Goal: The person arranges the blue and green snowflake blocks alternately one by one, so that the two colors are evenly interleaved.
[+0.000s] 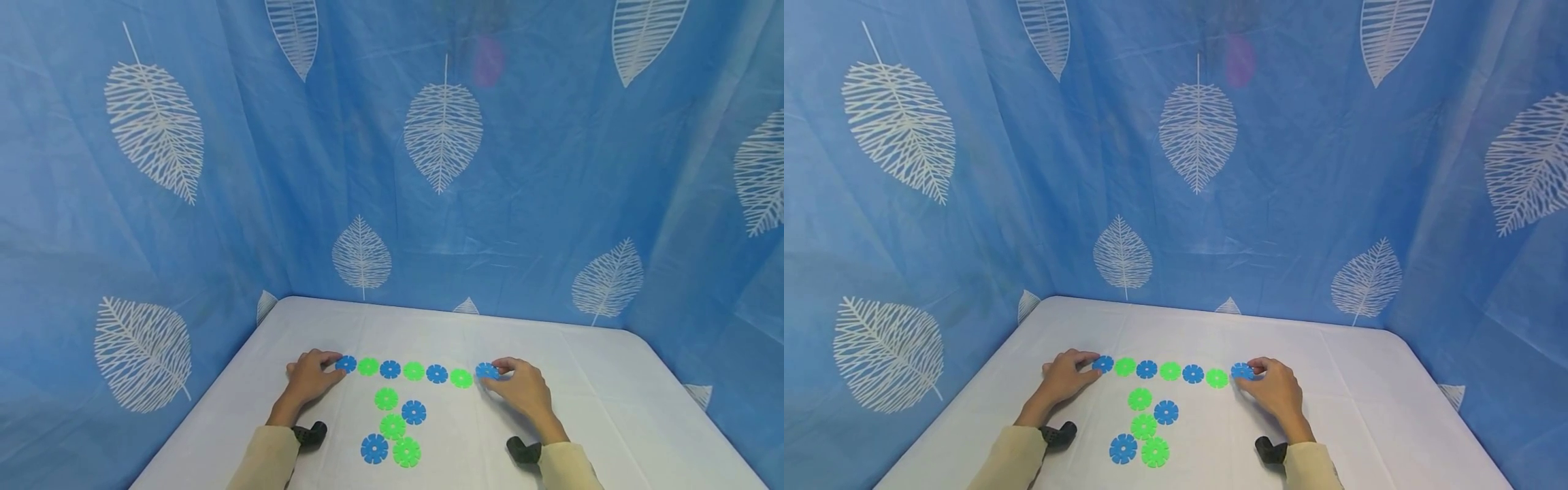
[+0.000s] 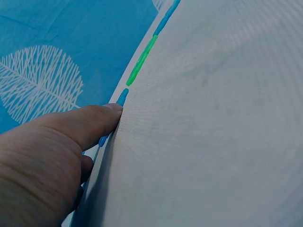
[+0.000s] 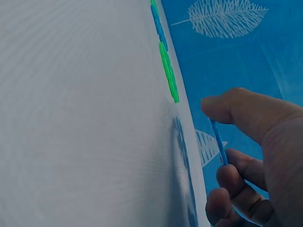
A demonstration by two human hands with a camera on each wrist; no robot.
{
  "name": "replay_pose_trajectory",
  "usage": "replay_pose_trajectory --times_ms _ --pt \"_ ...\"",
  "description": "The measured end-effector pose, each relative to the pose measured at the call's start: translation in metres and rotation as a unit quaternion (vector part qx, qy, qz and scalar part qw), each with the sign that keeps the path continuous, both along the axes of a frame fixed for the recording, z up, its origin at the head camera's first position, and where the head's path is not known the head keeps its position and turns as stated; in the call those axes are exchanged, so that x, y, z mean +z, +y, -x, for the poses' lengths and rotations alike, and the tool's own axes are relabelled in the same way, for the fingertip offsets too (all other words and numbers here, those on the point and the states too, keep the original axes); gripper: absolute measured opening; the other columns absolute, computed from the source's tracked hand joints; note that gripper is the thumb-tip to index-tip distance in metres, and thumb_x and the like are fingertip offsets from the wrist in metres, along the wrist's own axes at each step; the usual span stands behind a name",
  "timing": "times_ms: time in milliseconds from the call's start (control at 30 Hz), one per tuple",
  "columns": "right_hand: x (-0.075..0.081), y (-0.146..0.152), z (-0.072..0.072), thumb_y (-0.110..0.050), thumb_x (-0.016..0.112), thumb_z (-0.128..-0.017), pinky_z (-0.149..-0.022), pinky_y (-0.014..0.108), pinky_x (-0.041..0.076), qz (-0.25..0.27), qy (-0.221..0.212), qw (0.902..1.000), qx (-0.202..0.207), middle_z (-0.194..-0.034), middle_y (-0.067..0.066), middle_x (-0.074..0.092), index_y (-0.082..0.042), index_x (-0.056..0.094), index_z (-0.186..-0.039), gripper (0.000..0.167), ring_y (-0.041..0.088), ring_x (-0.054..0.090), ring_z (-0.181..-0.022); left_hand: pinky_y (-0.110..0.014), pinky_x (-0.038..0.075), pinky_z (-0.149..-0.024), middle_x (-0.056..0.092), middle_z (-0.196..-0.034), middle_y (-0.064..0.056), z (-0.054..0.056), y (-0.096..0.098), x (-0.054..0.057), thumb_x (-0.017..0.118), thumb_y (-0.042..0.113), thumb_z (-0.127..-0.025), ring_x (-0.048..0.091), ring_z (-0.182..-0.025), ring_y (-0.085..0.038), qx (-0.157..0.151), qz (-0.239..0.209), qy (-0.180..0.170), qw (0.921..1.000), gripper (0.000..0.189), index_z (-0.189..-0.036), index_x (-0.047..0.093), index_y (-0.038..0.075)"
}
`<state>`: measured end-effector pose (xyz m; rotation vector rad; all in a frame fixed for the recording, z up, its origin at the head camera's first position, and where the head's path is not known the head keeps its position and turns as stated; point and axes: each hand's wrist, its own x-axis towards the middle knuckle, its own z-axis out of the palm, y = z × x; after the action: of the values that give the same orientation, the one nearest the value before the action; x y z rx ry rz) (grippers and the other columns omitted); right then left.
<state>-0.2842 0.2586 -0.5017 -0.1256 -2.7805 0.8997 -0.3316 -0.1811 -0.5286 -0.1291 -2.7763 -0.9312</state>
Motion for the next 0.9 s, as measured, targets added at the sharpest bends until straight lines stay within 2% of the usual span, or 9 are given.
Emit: replay_pose_trajectory --times_ms 333,533,900 --pt "-0.0037 0.0009 0.0026 -0.048 0.082 -0.076 -0.072 0.044 0.052 -0.015 -0.021 0.9996 0.007 -0.103 0.006 0.074 -0.014 0.073 -0.112 0.051 0.025 0.068 -0.089 -0.046 0.026 -0.082 0.069 -0.105 0.0 0.0002 -0.0003 0.0012 0.08 0.037 -0.082 0.056 -0.1 -0.02 -0.001 -0.005 -0.001 1.0 0.036 -0.116 0.075 0.024" --pt "-0.0087 0.0027 0.0038 -0.044 0.083 -0.076 -0.073 0.044 0.052 -0.031 -0.018 0.9993 0.012 -0.102 0.004 0.074 -0.014 0.074 -0.112 0.048 0.025 0.068 -0.091 -0.046 0.026 -0.082 0.068 -0.104 0.0 0.0 -0.0003 -0.0001 0.08 0.037 -0.083 0.056 -0.099 -0.019 -0.004 0.001 -0.004 1.0 0.036 -0.116 0.075 0.024" --pt "-0.0061 0.002 0.0041 -0.045 0.082 -0.078 -0.082 0.054 0.051 -0.036 -0.033 0.9985 0.024 -0.106 0.004 0.074 -0.013 0.073 -0.114 0.049 0.031 0.068 -0.099 -0.046 0.026 -0.081 0.068 -0.103 0.0 -0.0003 -0.0008 0.0021 0.079 0.036 -0.083 0.055 -0.097 -0.019 -0.005 -0.001 -0.003 1.0 0.036 -0.116 0.075 0.023"
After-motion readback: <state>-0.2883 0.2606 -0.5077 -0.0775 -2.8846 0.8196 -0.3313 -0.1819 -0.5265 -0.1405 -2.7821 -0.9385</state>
